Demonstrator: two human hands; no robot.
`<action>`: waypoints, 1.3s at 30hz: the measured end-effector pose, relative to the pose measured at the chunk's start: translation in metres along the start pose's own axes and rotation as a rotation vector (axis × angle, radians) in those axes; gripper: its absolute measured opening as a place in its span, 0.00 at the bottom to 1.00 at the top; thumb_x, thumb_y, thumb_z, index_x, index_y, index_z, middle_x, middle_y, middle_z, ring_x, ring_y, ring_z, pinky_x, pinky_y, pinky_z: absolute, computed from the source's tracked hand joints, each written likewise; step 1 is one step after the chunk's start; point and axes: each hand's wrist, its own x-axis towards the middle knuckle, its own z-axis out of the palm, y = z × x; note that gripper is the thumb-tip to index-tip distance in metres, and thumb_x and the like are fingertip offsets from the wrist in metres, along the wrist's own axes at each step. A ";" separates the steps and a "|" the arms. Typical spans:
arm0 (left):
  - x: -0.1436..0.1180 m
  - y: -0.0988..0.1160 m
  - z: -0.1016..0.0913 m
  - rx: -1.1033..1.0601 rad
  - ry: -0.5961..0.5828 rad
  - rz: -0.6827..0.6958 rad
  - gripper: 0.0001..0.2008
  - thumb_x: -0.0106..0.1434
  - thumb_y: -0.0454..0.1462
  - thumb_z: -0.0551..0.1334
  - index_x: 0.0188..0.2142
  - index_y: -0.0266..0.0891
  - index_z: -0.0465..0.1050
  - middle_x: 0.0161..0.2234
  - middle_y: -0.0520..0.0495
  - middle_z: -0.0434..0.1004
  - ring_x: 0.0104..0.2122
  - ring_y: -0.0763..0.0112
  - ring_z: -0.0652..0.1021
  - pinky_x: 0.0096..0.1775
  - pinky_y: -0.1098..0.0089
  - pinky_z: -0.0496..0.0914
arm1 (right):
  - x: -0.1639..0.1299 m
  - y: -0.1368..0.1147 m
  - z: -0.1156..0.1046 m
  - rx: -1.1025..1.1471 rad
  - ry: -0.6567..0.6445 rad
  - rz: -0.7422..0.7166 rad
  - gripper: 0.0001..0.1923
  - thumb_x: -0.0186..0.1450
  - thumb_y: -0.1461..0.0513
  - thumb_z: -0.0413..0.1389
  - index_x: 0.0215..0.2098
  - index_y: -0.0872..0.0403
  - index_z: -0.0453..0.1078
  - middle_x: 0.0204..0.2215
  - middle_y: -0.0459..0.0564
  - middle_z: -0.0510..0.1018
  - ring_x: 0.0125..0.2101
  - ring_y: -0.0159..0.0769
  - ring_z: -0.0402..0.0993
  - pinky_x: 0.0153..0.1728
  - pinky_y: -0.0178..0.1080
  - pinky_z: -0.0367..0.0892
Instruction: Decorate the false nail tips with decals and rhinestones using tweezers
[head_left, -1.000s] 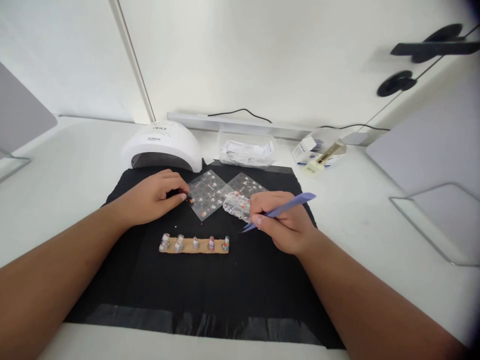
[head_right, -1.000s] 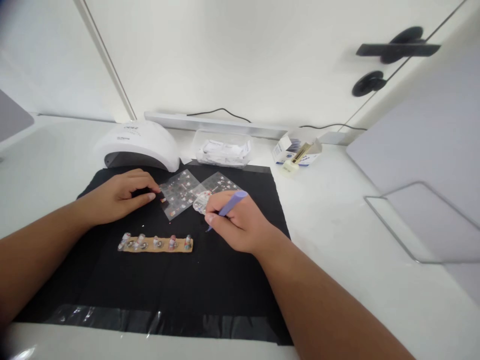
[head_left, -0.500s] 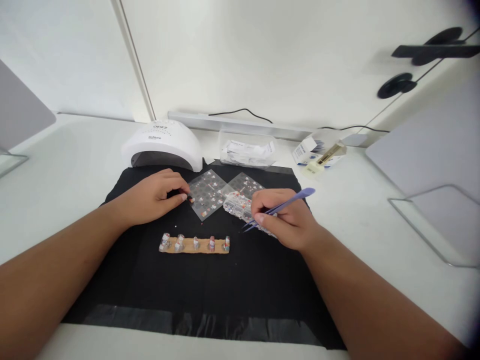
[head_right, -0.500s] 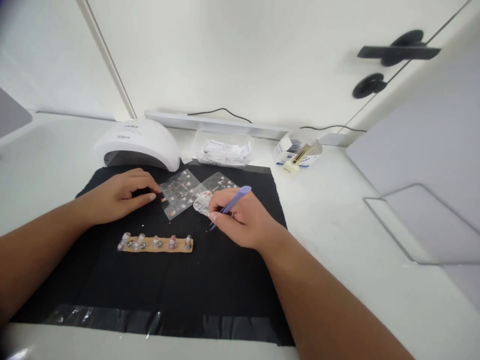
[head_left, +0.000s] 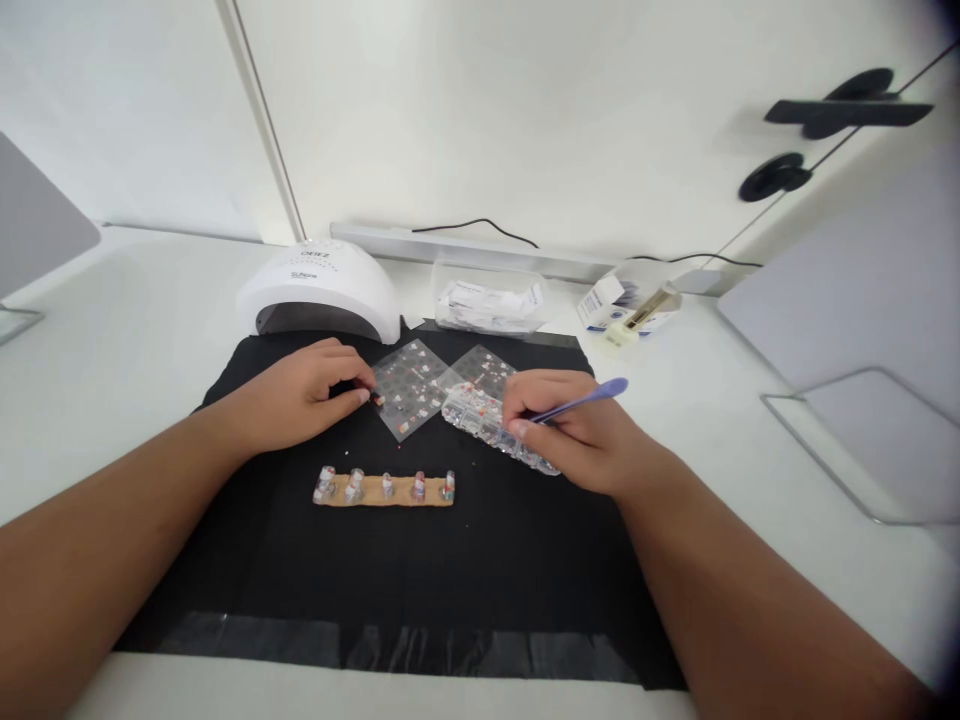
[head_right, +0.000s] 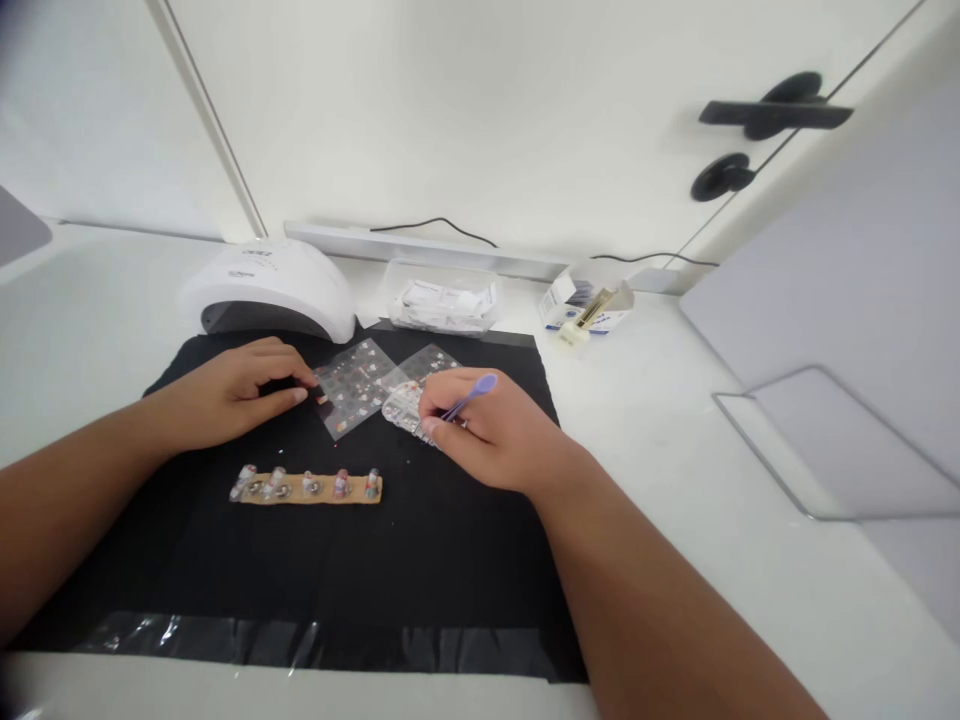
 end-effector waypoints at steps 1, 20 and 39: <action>0.000 0.000 0.000 0.002 -0.002 0.002 0.15 0.69 0.42 0.54 0.42 0.38 0.76 0.38 0.45 0.77 0.42 0.61 0.75 0.46 0.61 0.70 | 0.000 0.000 0.000 -0.010 -0.009 0.007 0.10 0.67 0.66 0.52 0.27 0.54 0.65 0.22 0.44 0.67 0.25 0.31 0.63 0.29 0.36 0.59; -0.001 -0.003 0.000 0.010 -0.023 -0.001 0.15 0.69 0.44 0.54 0.43 0.40 0.76 0.39 0.44 0.77 0.43 0.60 0.74 0.47 0.59 0.71 | 0.000 -0.010 -0.006 -0.139 -0.144 0.082 0.08 0.67 0.66 0.51 0.29 0.53 0.64 0.25 0.46 0.71 0.28 0.34 0.66 0.32 0.37 0.60; -0.002 -0.004 -0.002 -0.009 -0.061 0.025 0.15 0.69 0.47 0.57 0.43 0.42 0.77 0.39 0.46 0.77 0.43 0.59 0.74 0.45 0.62 0.70 | -0.001 0.001 -0.006 -0.041 -0.087 0.091 0.11 0.70 0.63 0.52 0.29 0.54 0.65 0.25 0.45 0.69 0.28 0.32 0.66 0.33 0.37 0.60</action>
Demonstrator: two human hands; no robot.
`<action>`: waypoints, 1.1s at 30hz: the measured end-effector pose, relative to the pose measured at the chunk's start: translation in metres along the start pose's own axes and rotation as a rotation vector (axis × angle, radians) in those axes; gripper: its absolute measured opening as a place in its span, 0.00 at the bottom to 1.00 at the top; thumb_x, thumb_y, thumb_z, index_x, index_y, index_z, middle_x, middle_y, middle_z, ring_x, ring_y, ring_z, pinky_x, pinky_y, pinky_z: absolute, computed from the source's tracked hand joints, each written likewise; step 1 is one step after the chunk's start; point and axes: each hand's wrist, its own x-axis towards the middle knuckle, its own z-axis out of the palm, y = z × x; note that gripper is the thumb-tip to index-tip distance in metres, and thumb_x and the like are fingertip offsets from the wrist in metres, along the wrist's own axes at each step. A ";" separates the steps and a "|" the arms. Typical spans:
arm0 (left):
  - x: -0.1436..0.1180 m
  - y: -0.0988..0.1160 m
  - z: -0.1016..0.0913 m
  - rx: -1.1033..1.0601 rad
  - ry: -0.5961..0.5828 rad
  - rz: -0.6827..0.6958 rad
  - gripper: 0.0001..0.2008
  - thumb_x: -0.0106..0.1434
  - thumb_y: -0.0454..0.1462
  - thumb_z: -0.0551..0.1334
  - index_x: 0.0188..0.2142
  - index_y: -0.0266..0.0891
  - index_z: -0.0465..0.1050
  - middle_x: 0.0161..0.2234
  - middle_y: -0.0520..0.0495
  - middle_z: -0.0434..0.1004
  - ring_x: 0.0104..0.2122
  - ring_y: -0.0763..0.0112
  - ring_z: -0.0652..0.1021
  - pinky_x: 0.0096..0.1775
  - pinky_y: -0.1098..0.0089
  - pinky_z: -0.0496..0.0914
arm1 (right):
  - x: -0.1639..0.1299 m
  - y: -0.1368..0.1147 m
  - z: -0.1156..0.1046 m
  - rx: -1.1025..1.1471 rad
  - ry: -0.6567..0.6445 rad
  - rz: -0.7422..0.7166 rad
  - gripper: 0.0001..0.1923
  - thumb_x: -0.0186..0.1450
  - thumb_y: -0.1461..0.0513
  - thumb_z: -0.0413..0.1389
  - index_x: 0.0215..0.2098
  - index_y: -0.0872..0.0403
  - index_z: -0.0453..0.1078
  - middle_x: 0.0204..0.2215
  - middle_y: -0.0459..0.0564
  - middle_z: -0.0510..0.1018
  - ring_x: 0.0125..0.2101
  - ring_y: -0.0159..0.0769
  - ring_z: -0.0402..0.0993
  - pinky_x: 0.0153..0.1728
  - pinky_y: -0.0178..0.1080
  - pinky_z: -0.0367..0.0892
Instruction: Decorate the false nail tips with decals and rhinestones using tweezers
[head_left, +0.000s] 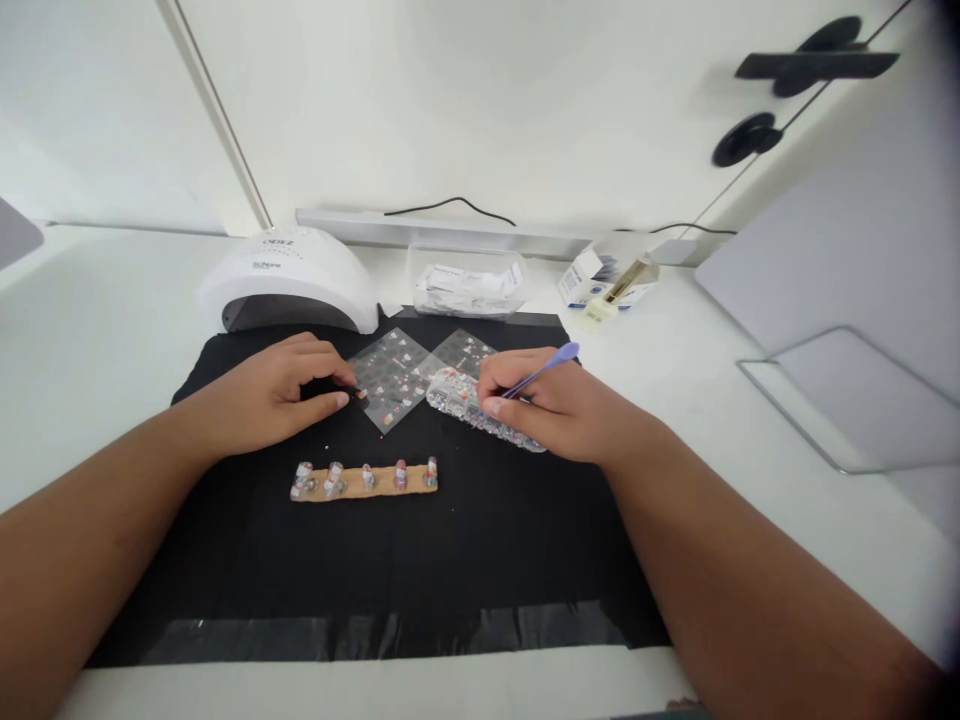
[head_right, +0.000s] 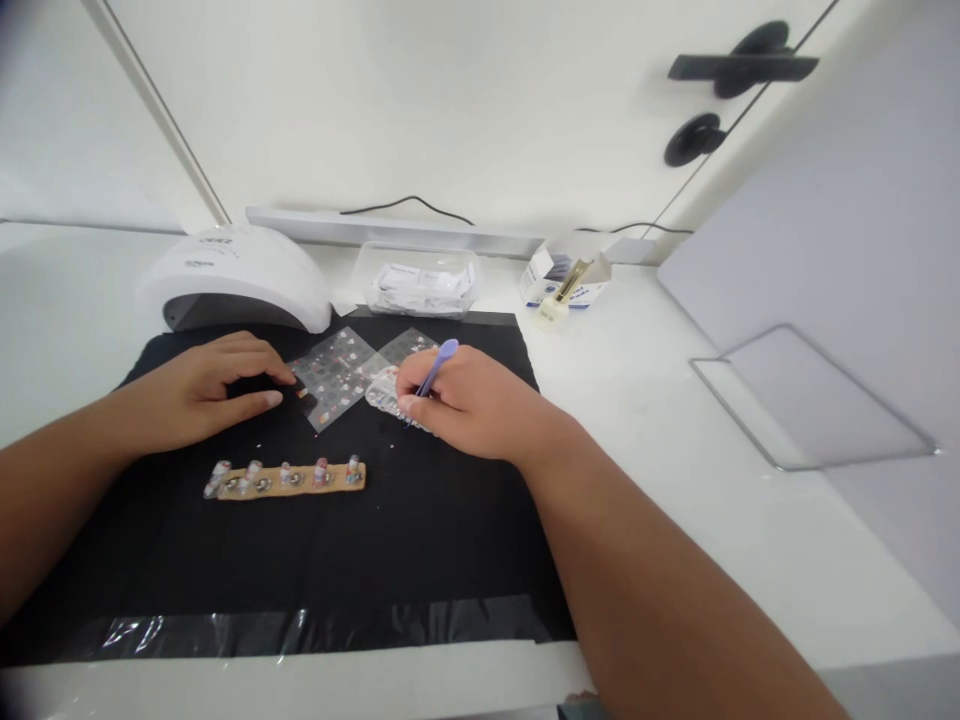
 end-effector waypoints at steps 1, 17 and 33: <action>0.000 0.000 0.000 0.000 -0.001 0.000 0.15 0.69 0.47 0.57 0.43 0.42 0.77 0.39 0.46 0.77 0.43 0.59 0.74 0.45 0.62 0.70 | 0.000 0.000 0.000 0.000 0.002 -0.005 0.11 0.70 0.63 0.51 0.29 0.54 0.65 0.25 0.45 0.69 0.28 0.32 0.66 0.33 0.37 0.60; 0.001 -0.001 -0.001 0.011 -0.023 0.029 0.13 0.69 0.45 0.57 0.44 0.41 0.76 0.40 0.46 0.77 0.44 0.60 0.73 0.45 0.62 0.69 | 0.000 0.002 0.000 -0.031 0.012 -0.065 0.11 0.70 0.63 0.52 0.28 0.54 0.64 0.24 0.45 0.70 0.27 0.31 0.66 0.31 0.36 0.60; 0.000 -0.002 -0.001 0.001 -0.019 0.035 0.13 0.69 0.45 0.58 0.44 0.42 0.76 0.40 0.46 0.77 0.44 0.60 0.73 0.45 0.62 0.69 | 0.000 0.002 0.001 -0.034 0.007 -0.061 0.11 0.70 0.64 0.52 0.28 0.54 0.65 0.24 0.45 0.70 0.27 0.31 0.66 0.32 0.36 0.60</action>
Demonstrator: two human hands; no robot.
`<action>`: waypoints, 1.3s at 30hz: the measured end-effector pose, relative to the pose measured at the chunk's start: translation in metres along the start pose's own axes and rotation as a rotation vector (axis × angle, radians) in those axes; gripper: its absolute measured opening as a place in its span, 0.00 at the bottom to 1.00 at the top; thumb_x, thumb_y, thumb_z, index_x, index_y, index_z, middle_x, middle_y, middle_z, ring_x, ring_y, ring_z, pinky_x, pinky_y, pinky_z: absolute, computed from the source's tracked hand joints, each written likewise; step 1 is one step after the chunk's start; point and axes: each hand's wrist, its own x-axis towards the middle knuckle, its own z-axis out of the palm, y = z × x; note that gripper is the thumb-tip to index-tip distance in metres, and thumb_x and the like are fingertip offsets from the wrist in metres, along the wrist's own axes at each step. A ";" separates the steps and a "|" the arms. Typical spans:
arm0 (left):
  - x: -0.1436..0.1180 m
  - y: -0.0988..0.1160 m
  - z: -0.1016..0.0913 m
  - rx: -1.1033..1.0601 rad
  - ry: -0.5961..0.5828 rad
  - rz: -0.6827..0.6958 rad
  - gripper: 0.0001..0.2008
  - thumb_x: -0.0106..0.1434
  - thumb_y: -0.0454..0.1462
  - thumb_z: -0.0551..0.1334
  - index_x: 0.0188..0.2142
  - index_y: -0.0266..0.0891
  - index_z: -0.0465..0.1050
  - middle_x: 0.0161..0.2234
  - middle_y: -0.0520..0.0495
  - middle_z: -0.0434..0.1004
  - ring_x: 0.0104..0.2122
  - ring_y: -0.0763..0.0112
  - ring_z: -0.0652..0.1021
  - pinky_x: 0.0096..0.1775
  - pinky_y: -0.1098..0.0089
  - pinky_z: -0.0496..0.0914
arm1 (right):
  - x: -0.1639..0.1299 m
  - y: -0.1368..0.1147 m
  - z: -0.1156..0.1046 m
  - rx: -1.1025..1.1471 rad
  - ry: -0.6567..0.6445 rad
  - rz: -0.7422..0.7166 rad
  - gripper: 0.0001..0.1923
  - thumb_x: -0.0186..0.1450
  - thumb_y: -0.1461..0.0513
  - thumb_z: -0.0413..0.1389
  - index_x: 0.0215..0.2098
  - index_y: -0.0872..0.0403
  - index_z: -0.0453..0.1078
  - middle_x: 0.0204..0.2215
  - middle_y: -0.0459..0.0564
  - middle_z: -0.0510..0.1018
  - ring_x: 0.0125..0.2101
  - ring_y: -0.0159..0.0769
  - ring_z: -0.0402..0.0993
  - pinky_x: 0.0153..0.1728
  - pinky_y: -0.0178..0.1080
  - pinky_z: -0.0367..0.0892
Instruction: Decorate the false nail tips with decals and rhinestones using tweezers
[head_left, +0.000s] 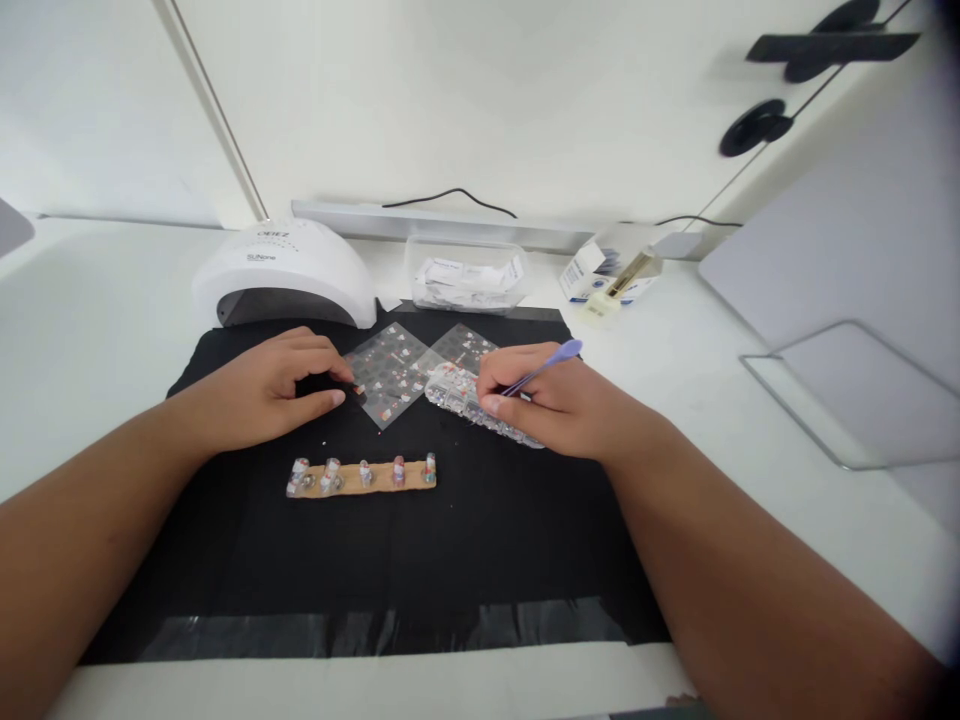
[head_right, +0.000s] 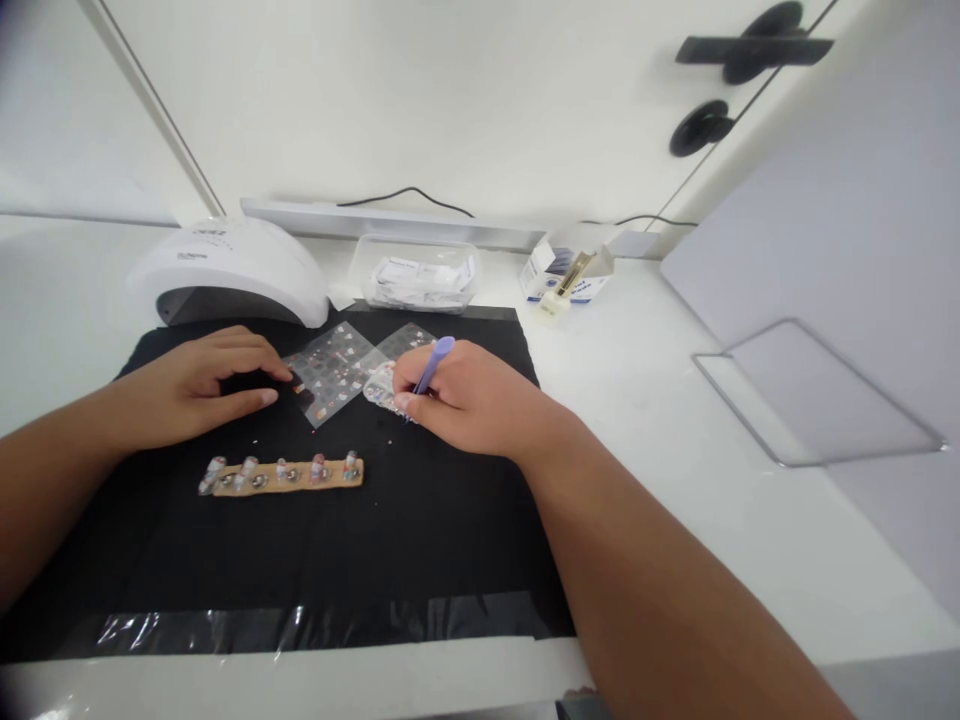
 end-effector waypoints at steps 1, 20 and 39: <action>0.000 0.000 0.000 0.000 0.001 0.000 0.13 0.69 0.45 0.58 0.44 0.42 0.76 0.40 0.46 0.77 0.45 0.59 0.73 0.46 0.62 0.69 | 0.000 0.000 0.000 0.001 0.002 -0.002 0.11 0.70 0.64 0.52 0.28 0.54 0.65 0.24 0.45 0.69 0.27 0.31 0.66 0.32 0.36 0.60; 0.000 0.000 0.000 0.019 0.002 0.019 0.13 0.69 0.44 0.57 0.44 0.40 0.76 0.40 0.46 0.77 0.44 0.60 0.73 0.46 0.62 0.68 | 0.000 0.000 0.000 0.003 -0.001 0.011 0.11 0.70 0.63 0.52 0.28 0.54 0.65 0.25 0.45 0.69 0.27 0.31 0.66 0.32 0.36 0.60; 0.001 -0.002 0.001 0.000 0.000 0.002 0.13 0.69 0.45 0.58 0.44 0.42 0.76 0.40 0.47 0.77 0.45 0.59 0.73 0.46 0.61 0.69 | 0.000 0.000 0.000 -0.015 -0.008 0.025 0.11 0.70 0.64 0.51 0.28 0.55 0.65 0.24 0.44 0.69 0.27 0.30 0.65 0.31 0.35 0.60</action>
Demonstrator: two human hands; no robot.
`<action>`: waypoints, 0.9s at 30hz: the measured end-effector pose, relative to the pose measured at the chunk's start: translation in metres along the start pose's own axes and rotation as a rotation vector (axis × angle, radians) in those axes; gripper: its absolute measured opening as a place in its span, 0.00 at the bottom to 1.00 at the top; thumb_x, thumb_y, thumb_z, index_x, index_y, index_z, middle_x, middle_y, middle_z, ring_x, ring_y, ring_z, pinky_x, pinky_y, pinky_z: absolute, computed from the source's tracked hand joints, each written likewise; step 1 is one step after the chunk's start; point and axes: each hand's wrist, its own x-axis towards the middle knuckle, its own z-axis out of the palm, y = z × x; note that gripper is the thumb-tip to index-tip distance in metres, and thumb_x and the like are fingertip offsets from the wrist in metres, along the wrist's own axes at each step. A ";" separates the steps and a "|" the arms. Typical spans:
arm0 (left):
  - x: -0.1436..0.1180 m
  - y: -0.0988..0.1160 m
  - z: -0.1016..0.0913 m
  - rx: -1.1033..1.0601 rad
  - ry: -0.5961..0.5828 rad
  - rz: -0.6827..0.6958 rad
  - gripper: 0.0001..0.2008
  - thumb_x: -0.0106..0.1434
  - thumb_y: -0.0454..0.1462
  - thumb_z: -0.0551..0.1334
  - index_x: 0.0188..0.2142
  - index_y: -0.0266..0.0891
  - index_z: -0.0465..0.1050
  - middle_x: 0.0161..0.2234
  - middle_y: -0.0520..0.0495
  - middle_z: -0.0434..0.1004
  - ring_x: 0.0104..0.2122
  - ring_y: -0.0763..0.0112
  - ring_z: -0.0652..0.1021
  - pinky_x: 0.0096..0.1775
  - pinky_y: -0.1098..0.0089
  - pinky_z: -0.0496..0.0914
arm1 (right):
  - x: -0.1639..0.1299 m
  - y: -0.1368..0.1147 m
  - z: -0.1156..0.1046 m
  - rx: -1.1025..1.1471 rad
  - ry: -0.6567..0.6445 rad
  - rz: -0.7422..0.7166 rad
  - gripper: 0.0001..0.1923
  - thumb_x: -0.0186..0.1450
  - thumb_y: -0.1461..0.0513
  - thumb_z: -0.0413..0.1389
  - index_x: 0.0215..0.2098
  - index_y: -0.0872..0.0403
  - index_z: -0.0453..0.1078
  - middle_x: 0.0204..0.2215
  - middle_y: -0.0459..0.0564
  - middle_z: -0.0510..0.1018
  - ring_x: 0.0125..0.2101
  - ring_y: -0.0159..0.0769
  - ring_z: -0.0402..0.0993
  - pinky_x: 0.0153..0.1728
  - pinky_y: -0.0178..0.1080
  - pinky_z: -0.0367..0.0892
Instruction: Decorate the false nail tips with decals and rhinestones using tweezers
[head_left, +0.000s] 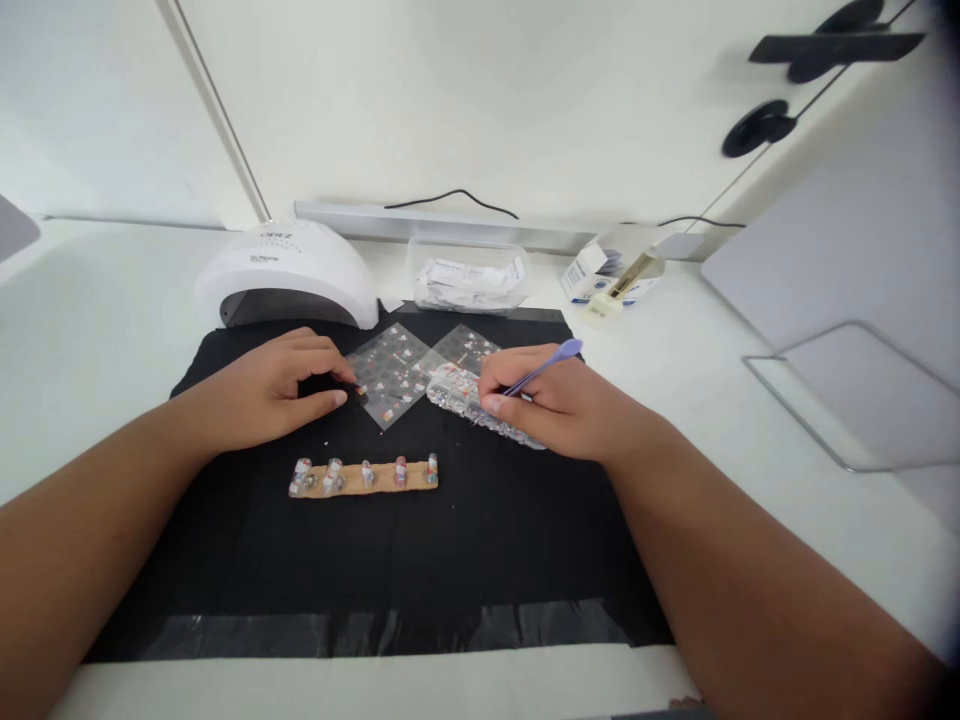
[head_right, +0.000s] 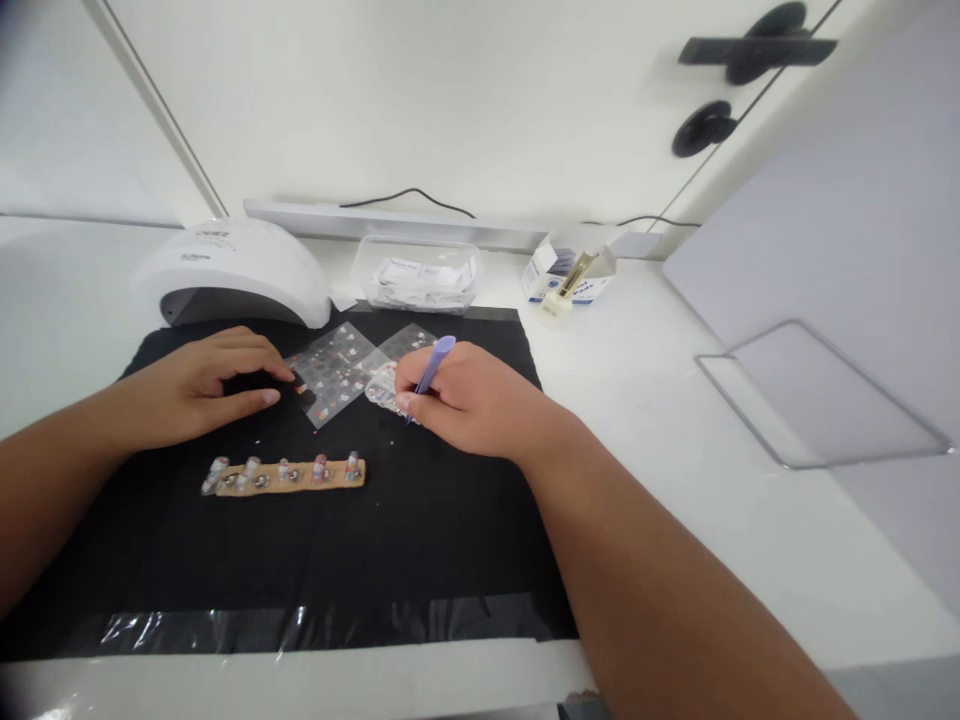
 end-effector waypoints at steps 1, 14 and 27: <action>0.000 0.000 0.000 -0.001 -0.003 -0.004 0.13 0.69 0.45 0.58 0.44 0.42 0.76 0.40 0.47 0.77 0.45 0.59 0.73 0.45 0.61 0.69 | 0.000 0.000 0.000 0.000 0.000 -0.003 0.11 0.70 0.64 0.51 0.28 0.55 0.65 0.24 0.44 0.69 0.27 0.30 0.65 0.32 0.35 0.60; -0.001 0.001 0.000 0.000 0.008 0.019 0.12 0.69 0.44 0.58 0.45 0.41 0.76 0.40 0.46 0.76 0.45 0.60 0.73 0.46 0.61 0.69 | 0.000 -0.001 0.000 0.050 0.014 0.016 0.11 0.70 0.64 0.52 0.28 0.55 0.65 0.24 0.44 0.68 0.26 0.30 0.64 0.31 0.36 0.59; 0.000 0.003 -0.001 -0.001 0.001 0.000 0.13 0.69 0.45 0.58 0.44 0.42 0.76 0.40 0.46 0.77 0.45 0.59 0.73 0.47 0.60 0.69 | 0.000 -0.001 0.000 0.021 0.004 0.017 0.11 0.70 0.62 0.52 0.29 0.55 0.65 0.24 0.45 0.70 0.27 0.32 0.65 0.32 0.37 0.60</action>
